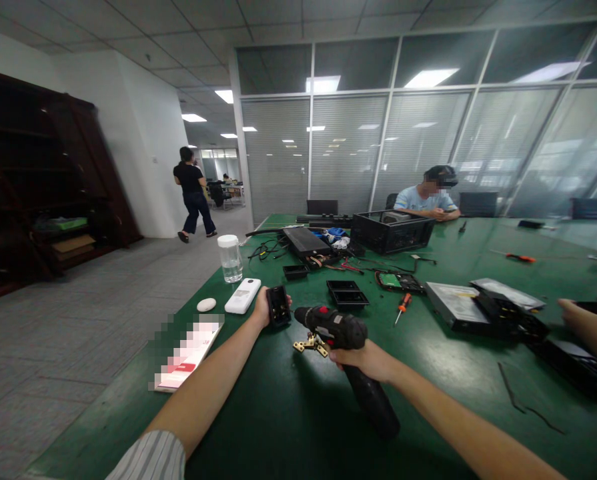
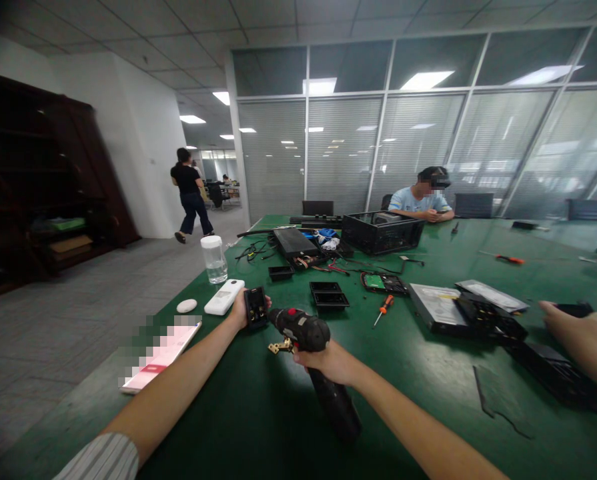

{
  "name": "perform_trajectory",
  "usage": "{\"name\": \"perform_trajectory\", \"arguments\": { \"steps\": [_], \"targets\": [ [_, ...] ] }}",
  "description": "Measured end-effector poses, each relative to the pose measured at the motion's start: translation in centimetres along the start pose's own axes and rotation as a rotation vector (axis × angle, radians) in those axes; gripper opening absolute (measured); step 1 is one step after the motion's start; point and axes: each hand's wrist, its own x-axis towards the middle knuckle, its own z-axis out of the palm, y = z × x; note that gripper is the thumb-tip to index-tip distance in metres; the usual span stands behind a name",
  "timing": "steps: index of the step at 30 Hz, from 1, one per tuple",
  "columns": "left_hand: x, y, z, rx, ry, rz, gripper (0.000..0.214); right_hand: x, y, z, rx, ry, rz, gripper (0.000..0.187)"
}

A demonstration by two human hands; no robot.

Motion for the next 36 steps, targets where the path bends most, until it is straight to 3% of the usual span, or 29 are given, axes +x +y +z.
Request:
{"name": "perform_trajectory", "arguments": {
  "steps": [9,18,27,36],
  "targets": [
    [-0.13,0.03,0.05,-0.016,0.0,-0.006,0.057,0.08,-0.02,0.05,0.058,0.005,0.046,0.042],
    [0.0,0.02,-0.05,-0.009,-0.006,-0.009,0.054,0.09,0.14,0.13,0.021,0.017,0.015,0.043],
    [-0.51,0.2,0.34,0.021,0.001,-0.003,0.053,0.04,0.82,-0.17,-0.076,0.032,0.023,0.032],
    [-0.69,0.24,0.49,0.033,0.015,-0.01,0.053,-0.09,-0.05,0.32,-0.084,0.06,0.017,0.038]
  ]
}}
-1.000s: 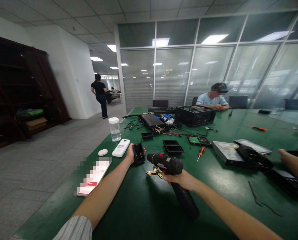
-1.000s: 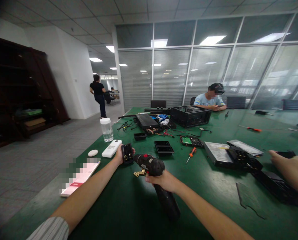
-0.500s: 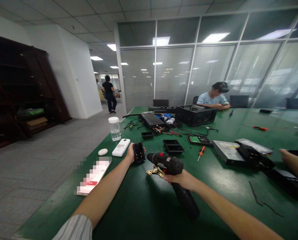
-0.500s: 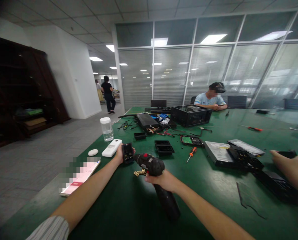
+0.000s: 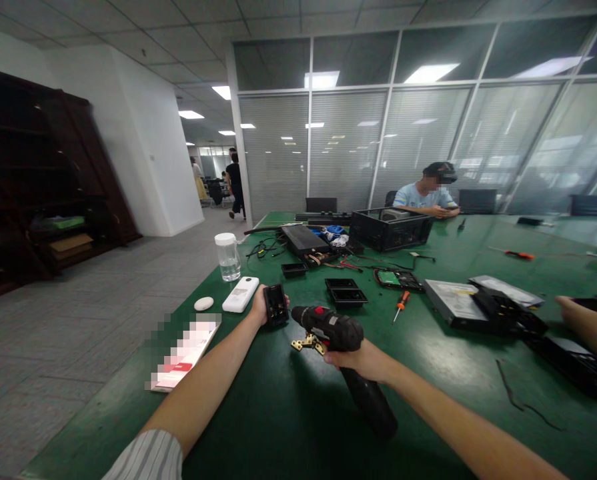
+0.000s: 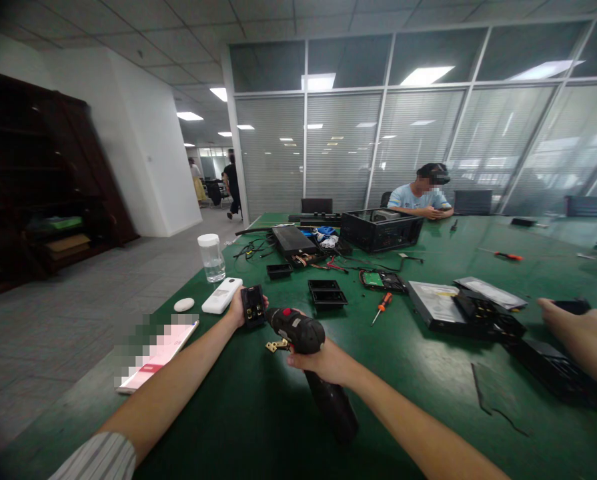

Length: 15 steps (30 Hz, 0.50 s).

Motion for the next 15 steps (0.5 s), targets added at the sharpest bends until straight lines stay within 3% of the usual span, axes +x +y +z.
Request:
{"name": "perform_trajectory", "arguments": {
  "steps": [15],
  "targets": [
    [0.0,0.1,0.1,-0.058,0.037,-0.009,0.049,-0.2,-1.4,0.3,0.037,-0.011,0.017,0.03]
  ]
}}
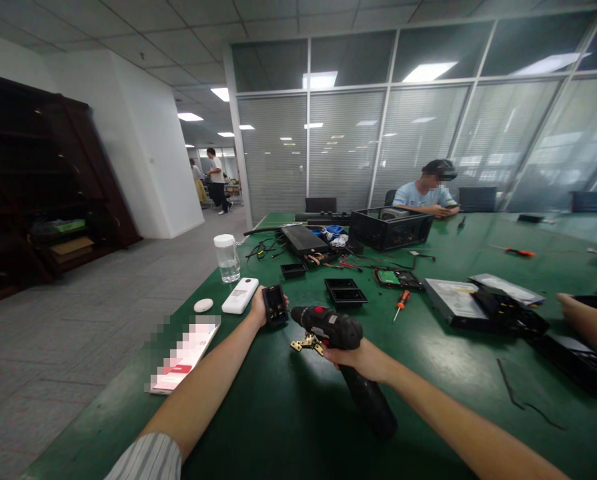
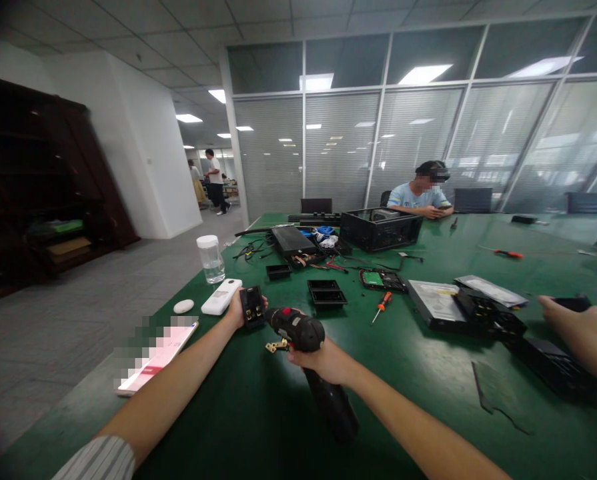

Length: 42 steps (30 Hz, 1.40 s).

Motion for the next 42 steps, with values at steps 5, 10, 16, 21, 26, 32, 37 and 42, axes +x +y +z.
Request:
{"name": "perform_trajectory", "arguments": {
  "steps": [5,10,16,21,26,32,37,42],
  "targets": [
    [-0.2,0.0,0.2,0.011,-0.001,0.017,0.049,-0.1,0.2,0.1,0.005,-0.018,-0.003,0.025],
    [-0.2,0.0,0.4,-0.028,0.024,0.003,0.049,-0.2,-0.1,0.1,0.025,-0.012,0.024,0.024],
    [-0.4,0.0,0.4,-0.05,0.04,-0.024,0.05,-0.1,0.0,0.0,0.032,0.004,0.026,0.029],
    [-0.4,0.1,0.4,-0.052,0.039,-0.018,0.049,-0.1,0.2,-0.1,-0.016,0.014,0.023,0.031],
    [-0.3,0.0,0.4,-0.03,0.029,0.0,0.049,0.0,0.3,-0.1,-0.021,-0.005,0.014,0.03],
    [-0.1,-0.1,0.1,-0.089,0.023,-0.002,0.048,0.0,0.4,-0.1,-0.02,0.013,0.008,0.031],
    [0.0,-0.1,-0.1,-0.044,0.028,0.006,0.046,0.2,0.9,-0.2,0.013,-0.015,-0.01,0.033],
    [-0.1,-0.1,-0.1,-0.002,0.014,0.063,0.046,0.4,1.3,-0.3,0.045,-0.035,-0.007,0.035]
  ]
}}
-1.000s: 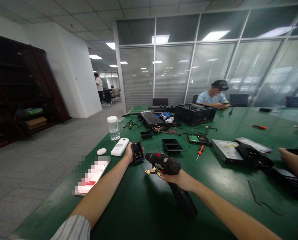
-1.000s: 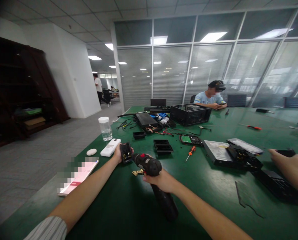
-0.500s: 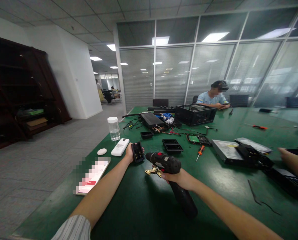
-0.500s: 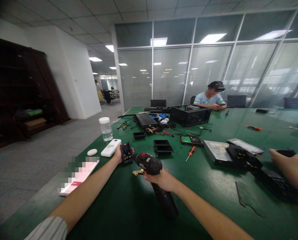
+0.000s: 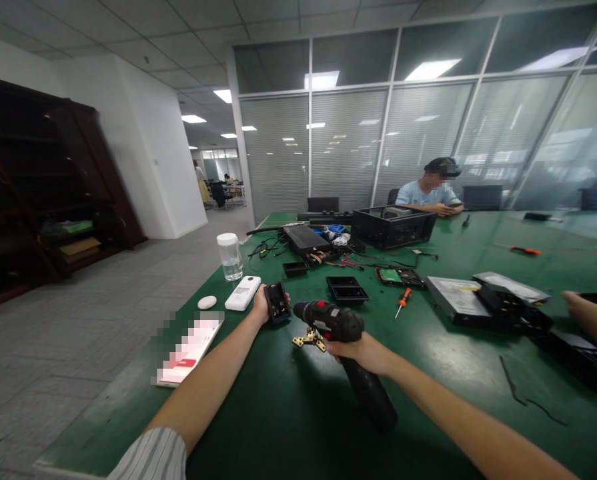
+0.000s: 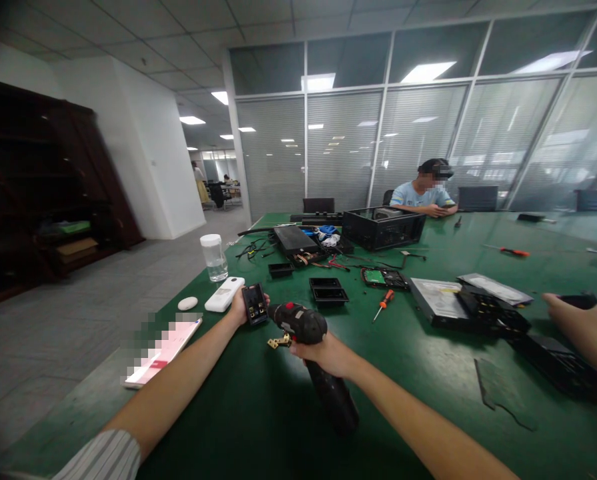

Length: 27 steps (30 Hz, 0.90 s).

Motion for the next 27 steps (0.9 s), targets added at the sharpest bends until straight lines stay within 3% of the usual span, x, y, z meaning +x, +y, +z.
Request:
{"name": "perform_trajectory", "arguments": {
  "steps": [27],
  "targets": [
    [-0.23,-0.01,0.21,0.072,-0.011,0.006,0.05,-0.26,-0.39,-0.11,-0.039,-0.009,-0.014,0.029]
  ]
}}
